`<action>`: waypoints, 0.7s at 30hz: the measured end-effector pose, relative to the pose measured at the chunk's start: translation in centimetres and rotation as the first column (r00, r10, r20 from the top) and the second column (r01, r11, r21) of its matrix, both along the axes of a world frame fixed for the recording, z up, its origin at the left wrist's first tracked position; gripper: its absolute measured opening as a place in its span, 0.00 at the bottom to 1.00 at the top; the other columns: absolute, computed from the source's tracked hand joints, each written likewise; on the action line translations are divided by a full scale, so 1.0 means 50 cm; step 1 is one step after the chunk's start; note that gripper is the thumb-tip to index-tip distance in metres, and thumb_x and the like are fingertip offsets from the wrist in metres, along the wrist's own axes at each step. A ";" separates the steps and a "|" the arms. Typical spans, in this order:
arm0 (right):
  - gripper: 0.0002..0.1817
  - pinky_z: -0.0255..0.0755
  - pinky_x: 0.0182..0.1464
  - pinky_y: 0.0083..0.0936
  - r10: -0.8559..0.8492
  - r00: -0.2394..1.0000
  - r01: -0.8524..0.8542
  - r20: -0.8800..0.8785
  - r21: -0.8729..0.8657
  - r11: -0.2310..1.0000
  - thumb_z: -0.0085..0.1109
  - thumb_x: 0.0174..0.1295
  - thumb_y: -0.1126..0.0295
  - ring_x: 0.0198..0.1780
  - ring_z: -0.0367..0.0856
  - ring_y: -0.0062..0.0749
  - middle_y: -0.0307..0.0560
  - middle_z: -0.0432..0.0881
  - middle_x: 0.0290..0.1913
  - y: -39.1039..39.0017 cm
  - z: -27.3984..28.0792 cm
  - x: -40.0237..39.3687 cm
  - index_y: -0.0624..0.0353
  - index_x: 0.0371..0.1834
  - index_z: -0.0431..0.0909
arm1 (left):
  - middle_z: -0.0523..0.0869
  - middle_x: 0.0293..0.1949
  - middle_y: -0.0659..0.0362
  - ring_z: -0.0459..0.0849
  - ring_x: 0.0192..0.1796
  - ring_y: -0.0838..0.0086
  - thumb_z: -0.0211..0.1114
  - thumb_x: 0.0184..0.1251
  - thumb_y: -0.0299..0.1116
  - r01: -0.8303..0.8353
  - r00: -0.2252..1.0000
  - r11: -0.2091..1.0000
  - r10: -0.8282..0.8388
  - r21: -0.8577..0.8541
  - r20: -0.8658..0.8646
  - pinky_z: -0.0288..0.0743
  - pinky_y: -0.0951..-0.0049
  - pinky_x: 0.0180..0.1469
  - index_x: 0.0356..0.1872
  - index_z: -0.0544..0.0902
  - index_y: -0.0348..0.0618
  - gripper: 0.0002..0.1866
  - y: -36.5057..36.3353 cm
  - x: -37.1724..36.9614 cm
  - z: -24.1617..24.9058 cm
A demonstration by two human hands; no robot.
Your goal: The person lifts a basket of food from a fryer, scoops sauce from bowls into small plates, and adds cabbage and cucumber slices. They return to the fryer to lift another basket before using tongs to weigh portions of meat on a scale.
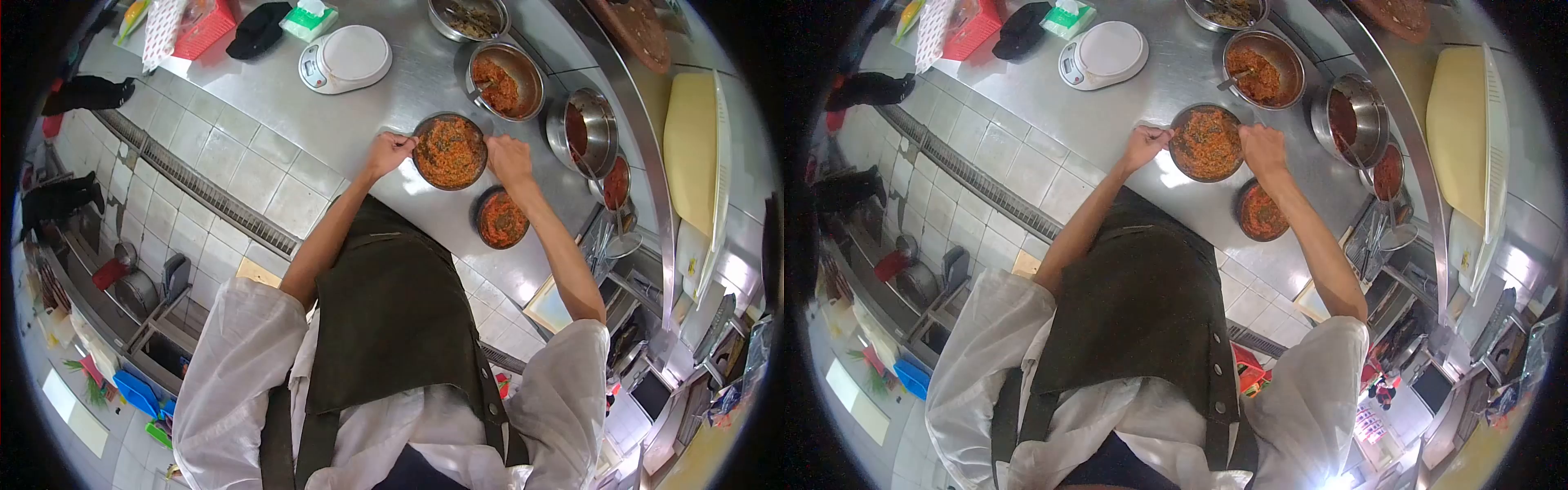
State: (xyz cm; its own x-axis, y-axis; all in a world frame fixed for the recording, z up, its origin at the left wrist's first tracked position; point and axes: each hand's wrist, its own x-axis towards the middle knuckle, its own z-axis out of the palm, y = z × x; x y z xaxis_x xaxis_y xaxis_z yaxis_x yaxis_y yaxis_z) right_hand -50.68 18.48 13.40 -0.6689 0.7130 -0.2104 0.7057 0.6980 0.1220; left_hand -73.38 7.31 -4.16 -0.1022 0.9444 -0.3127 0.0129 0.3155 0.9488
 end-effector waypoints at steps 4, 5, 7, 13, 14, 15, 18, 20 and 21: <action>0.09 0.79 0.42 0.42 -0.040 0.958 0.068 0.286 -0.089 0.994 0.52 0.65 0.70 0.41 0.87 0.47 0.53 0.86 0.37 -0.023 0.013 -0.004 0.56 0.36 0.83 | 0.91 0.30 0.54 0.89 0.32 0.76 0.63 0.72 0.44 -0.023 0.999 0.999 0.022 -0.030 -0.032 0.80 0.74 0.39 0.41 0.90 0.37 0.18 -0.004 0.000 0.018; 0.09 0.79 0.43 0.42 -0.050 0.948 0.084 0.315 -0.097 0.992 0.52 0.65 0.71 0.43 0.87 0.46 0.52 0.87 0.38 -0.034 0.017 -0.005 0.56 0.37 0.84 | 0.91 0.30 0.54 0.89 0.32 0.75 0.64 0.72 0.44 -0.032 0.999 0.999 0.031 -0.023 -0.041 0.80 0.74 0.38 0.41 0.90 0.37 0.18 -0.004 0.001 0.024; 0.08 0.79 0.45 0.42 -0.057 0.932 0.110 0.357 -0.131 0.985 0.55 0.63 0.71 0.45 0.87 0.46 0.52 0.87 0.41 -0.050 0.026 -0.009 0.55 0.39 0.84 | 0.91 0.29 0.54 0.89 0.32 0.75 0.64 0.71 0.44 -0.049 0.997 0.999 0.048 -0.007 -0.058 0.80 0.74 0.38 0.41 0.90 0.37 0.18 -0.004 0.004 0.023; 0.11 0.77 0.52 0.42 -0.002 0.938 0.164 0.346 -0.441 0.882 0.64 0.54 0.71 0.50 0.85 0.47 0.53 0.86 0.46 -0.033 0.038 -0.024 0.55 0.41 0.84 | 0.91 0.30 0.53 0.89 0.32 0.75 0.64 0.70 0.44 -0.023 0.992 1.000 0.025 0.015 -0.125 0.80 0.73 0.39 0.40 0.90 0.37 0.18 -0.002 -0.002 0.027; 0.11 0.77 0.52 0.42 -0.015 0.961 0.141 0.277 -0.440 0.887 0.65 0.53 0.71 0.50 0.85 0.48 0.53 0.87 0.45 -0.032 0.031 -0.018 0.55 0.40 0.84 | 0.91 0.30 0.53 0.89 0.32 0.75 0.64 0.70 0.44 -0.019 0.991 1.000 0.022 0.025 -0.129 0.80 0.74 0.39 0.40 0.90 0.37 0.18 -0.001 -0.003 0.023; 0.11 0.77 0.51 0.42 -0.027 0.978 0.118 0.208 -0.439 0.891 0.66 0.51 0.71 0.50 0.85 0.48 0.54 0.87 0.44 -0.033 0.032 -0.018 0.55 0.39 0.84 | 0.91 0.30 0.53 0.89 0.32 0.75 0.64 0.70 0.44 -0.015 0.991 0.999 0.019 0.033 -0.133 0.80 0.74 0.39 0.40 0.90 0.37 0.18 -0.003 -0.002 0.022; 0.09 0.78 0.49 0.42 0.024 0.915 0.144 0.403 -0.381 0.913 0.64 0.54 0.71 0.50 0.85 0.47 0.52 0.87 0.43 -0.026 0.033 -0.023 0.55 0.38 0.84 | 0.89 0.25 0.55 0.88 0.28 0.73 0.64 0.68 0.46 -0.045 0.991 0.998 0.050 0.040 -0.122 0.79 0.72 0.37 0.37 0.91 0.42 0.18 -0.004 -0.002 0.015; 0.07 0.79 0.45 0.42 0.022 0.940 0.053 0.340 -0.210 0.976 0.62 0.56 0.70 0.48 0.86 0.46 0.51 0.87 0.41 -0.011 0.015 -0.007 0.55 0.38 0.85 | 0.89 0.23 0.56 0.87 0.25 0.72 0.64 0.66 0.47 -0.070 0.991 0.996 0.075 0.051 -0.106 0.79 0.71 0.35 0.35 0.91 0.44 0.17 -0.003 0.003 0.006; 0.07 0.79 0.43 0.42 0.025 0.951 0.012 0.307 -0.117 0.993 0.61 0.57 0.70 0.46 0.87 0.46 0.51 0.87 0.40 -0.006 0.014 -0.009 0.54 0.37 0.85 | 0.89 0.22 0.56 0.87 0.25 0.72 0.64 0.66 0.47 -0.077 0.991 0.995 0.083 0.063 -0.100 0.79 0.71 0.34 0.35 0.91 0.44 0.17 -0.002 0.004 0.005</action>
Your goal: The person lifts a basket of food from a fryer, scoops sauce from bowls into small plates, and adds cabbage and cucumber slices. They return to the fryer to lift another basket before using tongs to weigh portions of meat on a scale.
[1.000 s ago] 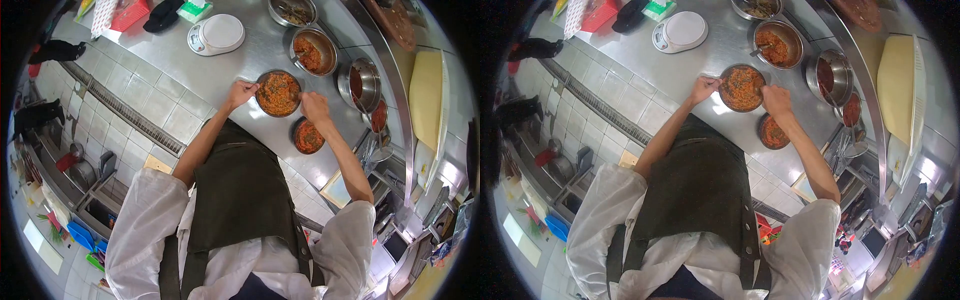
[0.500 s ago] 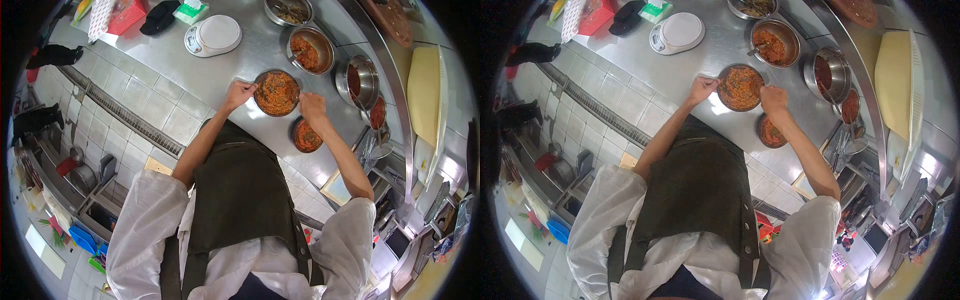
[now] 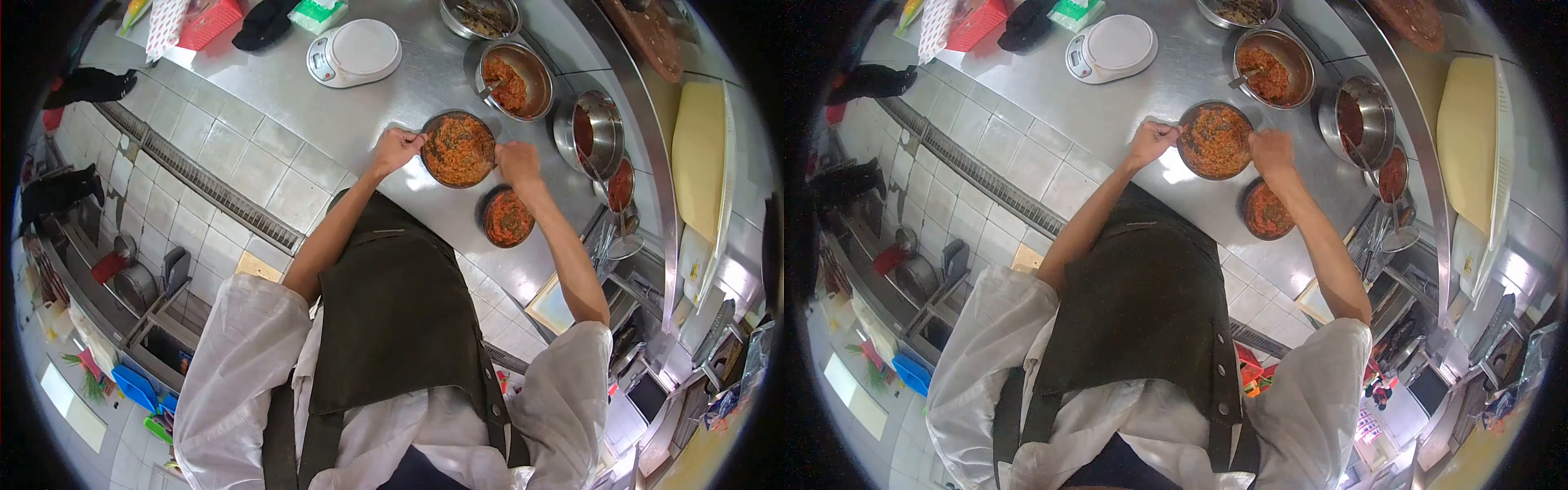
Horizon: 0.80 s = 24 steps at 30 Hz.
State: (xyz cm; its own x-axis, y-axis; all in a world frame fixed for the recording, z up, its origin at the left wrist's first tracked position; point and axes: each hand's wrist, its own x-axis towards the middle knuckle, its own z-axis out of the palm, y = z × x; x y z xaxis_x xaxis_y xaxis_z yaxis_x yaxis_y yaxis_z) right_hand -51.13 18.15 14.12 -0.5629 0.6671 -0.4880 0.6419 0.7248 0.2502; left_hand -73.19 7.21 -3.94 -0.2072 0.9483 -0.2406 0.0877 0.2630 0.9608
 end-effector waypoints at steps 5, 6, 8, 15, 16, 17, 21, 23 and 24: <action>0.06 0.79 0.40 0.40 0.107 0.994 -0.107 -0.009 -0.001 0.994 0.58 0.59 0.70 0.42 0.88 0.45 0.49 0.87 0.34 -0.009 -0.013 -0.001 0.53 0.32 0.86 | 0.89 0.23 0.56 0.86 0.25 0.75 0.65 0.67 0.45 0.026 0.999 0.999 -0.027 -0.037 -0.018 0.79 0.73 0.34 0.35 0.91 0.42 0.16 -0.005 -0.003 0.026; 0.06 0.79 0.39 0.41 0.108 0.994 -0.109 -0.021 -0.001 0.994 0.58 0.59 0.70 0.40 0.88 0.45 0.49 0.87 0.33 -0.012 -0.013 -0.002 0.53 0.30 0.86 | 0.89 0.24 0.55 0.87 0.27 0.77 0.65 0.68 0.44 0.042 0.999 0.997 -0.043 -0.059 -0.015 0.79 0.74 0.35 0.37 0.91 0.40 0.17 -0.005 -0.004 0.028; 0.06 0.79 0.40 0.39 0.106 0.994 -0.102 0.019 -0.152 0.983 0.58 0.59 0.70 0.42 0.88 0.44 0.47 0.88 0.35 0.002 -0.015 -0.011 0.52 0.31 0.86 | 0.89 0.25 0.56 0.87 0.29 0.79 0.65 0.69 0.43 0.053 0.998 0.996 -0.055 -0.069 -0.023 0.79 0.75 0.36 0.38 0.91 0.38 0.17 -0.004 -0.007 0.032; 0.10 0.79 0.45 0.39 0.137 0.988 -0.142 0.065 0.073 0.987 0.63 0.53 0.67 0.47 0.87 0.42 0.49 0.88 0.41 0.037 -0.006 -0.046 0.53 0.39 0.86 | 0.88 0.22 0.57 0.86 0.25 0.77 0.65 0.67 0.44 0.030 0.999 0.998 -0.031 -0.047 -0.019 0.78 0.74 0.33 0.35 0.91 0.42 0.16 -0.006 -0.006 0.030; 0.11 0.79 0.46 0.40 0.126 0.991 -0.129 0.055 0.067 0.989 0.64 0.52 0.67 0.46 0.87 0.42 0.50 0.88 0.41 0.035 -0.015 -0.037 0.54 0.38 0.86 | 0.88 0.21 0.56 0.86 0.24 0.76 0.66 0.66 0.44 0.022 0.999 0.999 -0.023 -0.044 -0.026 0.79 0.73 0.32 0.33 0.92 0.43 0.15 -0.006 -0.003 0.031; 0.11 0.79 0.46 0.41 0.115 0.992 -0.117 0.045 0.063 0.991 0.64 0.52 0.67 0.46 0.87 0.43 0.50 0.88 0.40 0.032 -0.022 -0.028 0.54 0.38 0.86 | 0.88 0.21 0.57 0.86 0.24 0.76 0.66 0.65 0.44 0.028 0.999 0.998 -0.029 -0.052 -0.017 0.79 0.73 0.32 0.33 0.92 0.43 0.15 -0.005 -0.002 0.032; 0.11 0.78 0.50 0.41 -0.068 0.978 0.123 0.199 -0.278 0.953 0.63 0.54 0.68 0.47 0.87 0.46 0.52 0.88 0.41 0.002 0.014 -0.019 0.54 0.40 0.86 | 0.88 0.21 0.57 0.86 0.24 0.78 0.66 0.66 0.44 0.028 1.000 0.998 -0.028 -0.059 0.006 0.78 0.74 0.32 0.33 0.92 0.43 0.15 -0.002 -0.002 0.021; 0.12 0.78 0.51 0.40 -0.191 0.974 0.224 0.121 -0.402 0.888 0.62 0.56 0.68 0.48 0.86 0.48 0.54 0.88 0.43 -0.018 0.006 0.001 0.54 0.43 0.86 | 0.88 0.22 0.57 0.86 0.24 0.78 0.66 0.66 0.42 0.027 0.999 0.998 -0.026 -0.054 0.026 0.78 0.75 0.32 0.34 0.91 0.39 0.16 -0.001 0.000 0.008; 0.13 0.78 0.51 0.40 -0.256 0.963 0.266 0.087 -0.463 0.846 0.61 0.56 0.67 0.48 0.86 0.49 0.55 0.87 0.44 -0.025 0.000 0.009 0.54 0.44 0.86 | 0.89 0.23 0.57 0.86 0.25 0.78 0.67 0.67 0.41 0.031 0.999 0.998 -0.029 -0.051 0.042 0.78 0.76 0.32 0.35 0.90 0.36 0.16 0.001 -0.001 0.009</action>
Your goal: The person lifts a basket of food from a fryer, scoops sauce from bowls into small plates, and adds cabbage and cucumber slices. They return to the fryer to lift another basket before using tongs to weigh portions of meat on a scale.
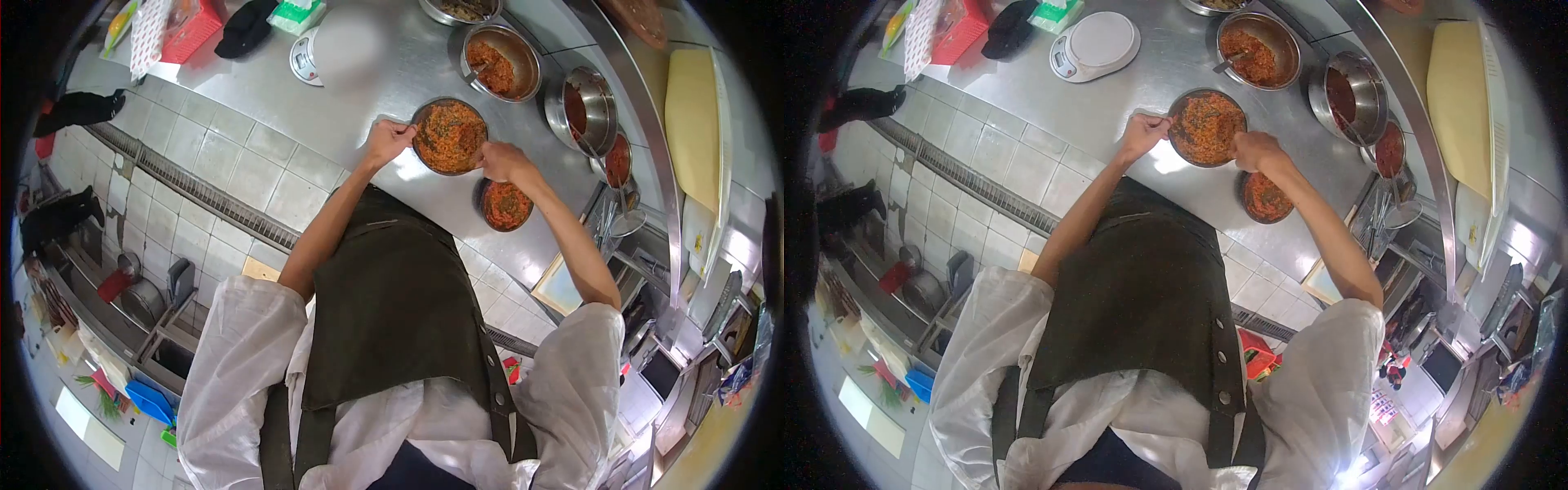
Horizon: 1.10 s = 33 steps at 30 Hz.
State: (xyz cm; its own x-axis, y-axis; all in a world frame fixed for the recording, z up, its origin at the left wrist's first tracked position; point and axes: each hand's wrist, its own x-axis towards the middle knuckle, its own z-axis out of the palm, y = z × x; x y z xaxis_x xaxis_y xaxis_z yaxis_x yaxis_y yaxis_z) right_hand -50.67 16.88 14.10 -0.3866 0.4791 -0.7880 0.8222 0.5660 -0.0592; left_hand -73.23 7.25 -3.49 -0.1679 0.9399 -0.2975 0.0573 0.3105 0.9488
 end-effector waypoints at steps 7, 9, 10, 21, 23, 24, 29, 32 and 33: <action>0.11 0.77 0.52 0.37 -0.296 0.893 0.262 -0.339 -0.143 0.954 0.59 0.61 0.71 0.49 0.85 0.45 0.50 0.88 0.43 -0.045 -0.016 0.011 0.53 0.45 0.86 | 0.87 0.24 0.59 0.85 0.28 0.80 0.65 0.70 0.41 0.044 0.999 0.999 -0.044 0.003 -0.010 0.79 0.76 0.34 0.33 0.89 0.32 0.18 -0.003 -0.006 0.027; 0.10 0.77 0.52 0.40 -0.217 0.949 0.233 -0.230 0.043 0.972 0.60 0.58 0.70 0.49 0.86 0.43 0.50 0.88 0.42 -0.055 0.012 0.010 0.51 0.41 0.87 | 0.87 0.23 0.59 0.84 0.29 0.80 0.64 0.70 0.41 0.045 0.999 0.999 -0.045 0.001 0.024 0.78 0.77 0.35 0.32 0.89 0.31 0.19 0.002 -0.006 0.039; 0.10 0.77 0.52 0.41 -0.189 0.968 0.211 -0.165 0.128 0.969 0.61 0.56 0.69 0.49 0.86 0.42 0.50 0.88 0.41 -0.062 0.026 0.012 0.50 0.39 0.87 | 0.87 0.23 0.59 0.83 0.29 0.80 0.64 0.70 0.42 0.048 0.998 0.999 -0.047 -0.006 0.043 0.78 0.77 0.35 0.31 0.89 0.31 0.20 -0.002 -0.005 0.043; 0.12 0.80 0.36 0.48 -0.220 0.894 0.406 -0.390 0.500 0.765 0.52 0.63 0.70 0.34 0.87 0.52 0.58 0.86 0.33 -0.154 0.019 0.045 0.60 0.46 0.80 | 0.86 0.39 0.59 0.83 0.36 0.78 0.63 0.73 0.42 0.001 0.986 0.992 0.020 0.128 -0.163 0.77 0.76 0.35 0.48 0.84 0.34 0.18 -0.020 -0.040 0.086; 0.16 0.80 0.34 0.46 -0.178 0.880 0.388 -0.441 0.449 0.805 0.51 0.63 0.72 0.32 0.87 0.52 0.58 0.86 0.35 -0.191 -0.047 0.060 0.58 0.55 0.74 | 0.84 0.41 0.59 0.83 0.41 0.77 0.64 0.72 0.41 -0.056 0.996 0.991 0.063 0.122 -0.056 0.76 0.76 0.38 0.46 0.83 0.36 0.16 -0.030 -0.028 0.257; 0.06 0.77 0.27 0.45 -0.022 0.906 0.304 -0.422 0.617 0.726 0.56 0.64 0.68 0.27 0.86 0.48 0.51 0.85 0.27 -0.218 -0.103 0.075 0.57 0.37 0.73 | 0.84 0.41 0.59 0.82 0.41 0.77 0.64 0.72 0.40 -0.047 0.998 0.991 0.041 0.127 0.047 0.75 0.76 0.39 0.46 0.82 0.36 0.16 -0.033 -0.020 0.323; 0.07 0.78 0.35 0.44 -0.134 0.647 0.623 -0.751 0.420 0.660 0.54 0.68 0.68 0.33 0.84 0.52 0.55 0.84 0.30 -0.261 -0.131 0.099 0.59 0.37 0.74 | 0.84 0.40 0.55 0.83 0.40 0.70 0.59 0.73 0.46 0.284 0.902 0.796 -0.410 0.535 0.132 0.75 0.68 0.44 0.41 0.82 0.34 0.20 -0.062 0.011 0.668; 0.06 0.77 0.35 0.46 -0.015 0.463 0.777 -0.886 0.398 0.487 0.55 0.68 0.69 0.33 0.83 0.56 0.57 0.83 0.30 -0.163 -0.023 0.079 0.60 0.38 0.75 | 0.86 0.34 0.51 0.86 0.41 0.59 0.57 0.68 0.56 0.360 0.689 0.570 -0.696 0.739 0.202 0.79 0.64 0.45 0.36 0.87 0.35 0.29 -0.088 0.047 0.834; 0.06 0.77 0.35 0.46 -0.033 0.459 0.806 -0.888 0.401 0.435 0.55 0.69 0.69 0.33 0.83 0.57 0.58 0.83 0.30 -0.115 0.014 0.063 0.60 0.39 0.76 | 0.85 0.31 0.54 0.86 0.31 0.58 0.56 0.70 0.56 0.309 0.600 0.459 -0.773 0.833 0.204 0.79 0.63 0.34 0.33 0.87 0.37 0.28 -0.092 0.076 0.872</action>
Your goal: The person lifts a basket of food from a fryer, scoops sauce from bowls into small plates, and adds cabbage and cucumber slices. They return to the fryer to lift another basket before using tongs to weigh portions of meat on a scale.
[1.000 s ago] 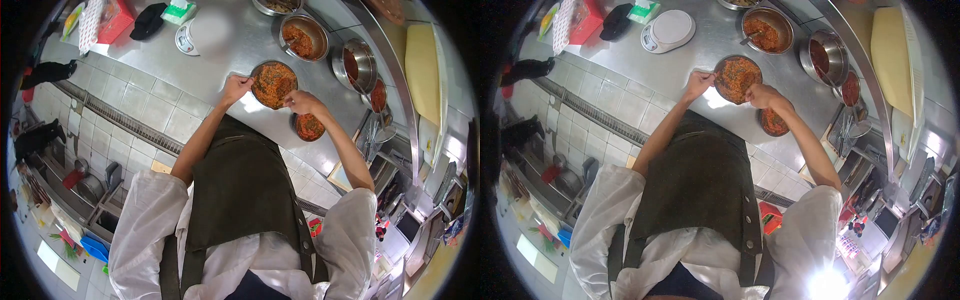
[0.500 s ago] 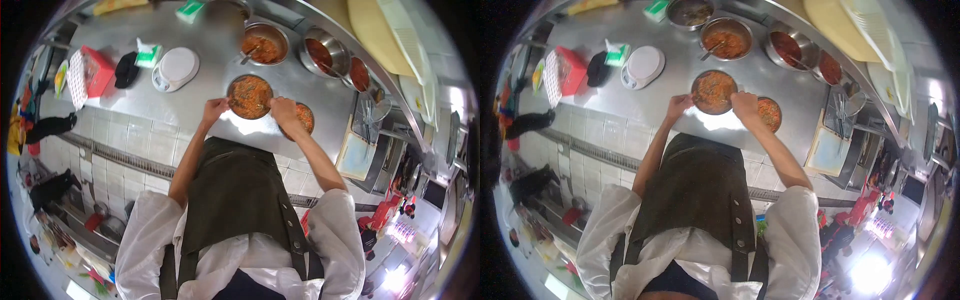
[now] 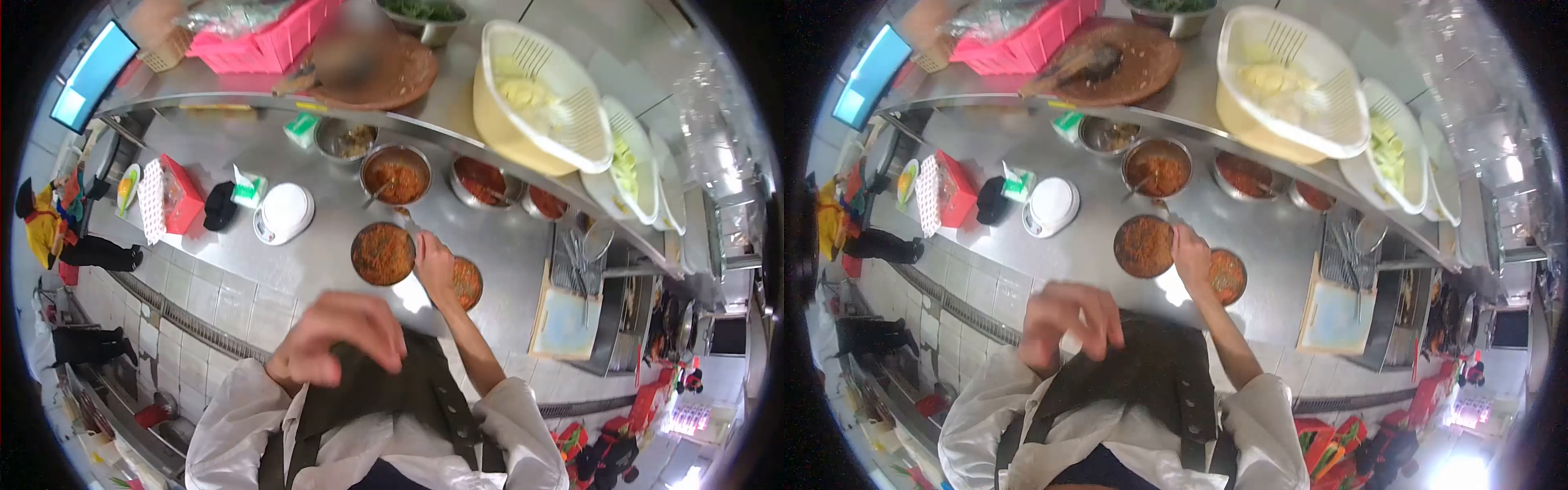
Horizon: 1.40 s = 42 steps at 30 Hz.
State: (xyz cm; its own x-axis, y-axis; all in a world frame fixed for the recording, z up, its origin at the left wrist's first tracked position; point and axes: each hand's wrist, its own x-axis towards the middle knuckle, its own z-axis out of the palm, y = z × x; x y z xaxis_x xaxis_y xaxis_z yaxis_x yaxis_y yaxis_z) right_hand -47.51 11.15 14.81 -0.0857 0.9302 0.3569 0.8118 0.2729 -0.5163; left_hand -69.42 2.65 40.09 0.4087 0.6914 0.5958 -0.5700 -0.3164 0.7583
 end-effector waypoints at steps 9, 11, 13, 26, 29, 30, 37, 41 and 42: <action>0.05 0.73 0.36 0.52 0.106 0.982 -0.102 -0.156 0.028 0.994 0.57 0.62 0.73 0.33 0.82 0.62 0.62 0.81 0.27 0.207 0.034 -0.077 0.63 0.33 0.76 | 0.83 0.36 0.58 0.85 0.35 0.65 0.66 0.58 0.34 -0.052 0.927 0.354 0.366 0.934 -0.087 0.80 0.69 0.34 0.38 0.86 0.44 0.09 -0.044 0.113 0.256; 0.04 0.73 0.36 0.52 0.057 0.994 -0.045 -0.092 0.122 0.991 0.57 0.61 0.74 0.32 0.82 0.60 0.60 0.81 0.26 0.220 -0.004 -0.077 0.63 0.33 0.76 | 0.80 0.32 0.58 0.82 0.33 0.64 0.72 0.45 0.24 -0.066 0.930 0.392 0.356 0.917 -0.086 0.79 0.70 0.32 0.36 0.88 0.42 0.13 -0.063 0.118 0.280; 0.04 0.74 0.36 0.49 0.153 0.978 -0.142 -0.144 0.082 0.986 0.58 0.61 0.72 0.32 0.83 0.57 0.57 0.82 0.27 0.205 -0.024 -0.061 0.62 0.35 0.77 | 0.80 0.32 0.60 0.83 0.32 0.66 0.72 0.48 0.28 -0.080 0.893 0.385 0.437 0.919 -0.105 0.78 0.72 0.29 0.37 0.87 0.49 0.12 -0.073 0.123 0.278; 0.12 0.77 0.41 0.43 0.026 0.990 -0.029 -0.139 -0.016 0.999 0.65 0.59 0.64 0.39 0.86 0.50 0.55 0.86 0.37 0.171 -0.033 0.134 0.59 0.42 0.81 | 0.85 0.37 0.51 0.85 0.40 0.54 0.59 0.73 0.49 -0.124 0.008 0.989 -0.083 -0.083 -0.997 0.76 0.57 0.42 0.47 0.76 0.44 0.18 -0.008 0.076 -0.063; 0.15 0.78 0.42 0.45 0.023 0.990 -0.038 -0.139 -0.113 0.993 0.65 0.61 0.59 0.39 0.86 0.54 0.58 0.86 0.36 0.215 0.015 0.102 0.62 0.38 0.82 | 0.86 0.38 0.49 0.85 0.41 0.56 0.57 0.74 0.51 -0.203 0.004 0.920 -0.342 -0.335 -0.940 0.76 0.59 0.43 0.48 0.76 0.44 0.19 -0.037 0.069 -0.174; 0.17 0.78 0.42 0.46 -0.025 0.999 0.020 -0.025 -0.188 0.982 0.64 0.61 0.57 0.39 0.86 0.55 0.58 0.86 0.35 0.238 0.002 0.082 0.62 0.37 0.82 | 0.86 0.38 0.48 0.85 0.42 0.56 0.57 0.74 0.51 -0.238 0.056 0.897 -0.370 -0.373 -0.927 0.76 0.59 0.45 0.49 0.76 0.44 0.20 -0.053 0.064 -0.224; 0.21 0.79 0.38 0.47 0.051 0.972 0.001 0.231 -0.221 0.975 0.56 0.68 0.55 0.37 0.85 0.55 0.61 0.84 0.30 0.268 -0.035 0.022 0.63 0.28 0.81 | 0.82 0.53 0.49 0.84 0.52 0.58 0.53 0.75 0.52 -0.466 0.798 0.598 -0.034 -0.652 -0.601 0.77 0.61 0.54 0.66 0.70 0.48 0.26 -0.039 0.019 -0.501; 0.13 0.79 0.35 0.41 0.186 0.926 -0.202 0.329 0.015 0.979 0.56 0.69 0.65 0.34 0.85 0.47 0.53 0.83 0.27 0.196 0.006 0.085 0.61 0.30 0.80 | 0.78 0.61 0.45 0.82 0.58 0.58 0.45 0.78 0.54 -0.372 0.908 0.333 0.325 -0.867 -0.265 0.76 0.59 0.60 0.74 0.61 0.50 0.30 0.122 -0.069 -0.669; 0.10 0.79 0.35 0.39 0.232 0.898 -0.278 0.373 0.075 0.957 0.56 0.68 0.67 0.34 0.84 0.45 0.51 0.82 0.26 0.181 -0.021 0.109 0.60 0.31 0.80 | 0.77 0.62 0.43 0.81 0.59 0.56 0.44 0.79 0.54 -0.443 0.884 0.332 0.316 -0.833 -0.344 0.74 0.59 0.61 0.75 0.59 0.50 0.31 0.168 -0.085 -0.691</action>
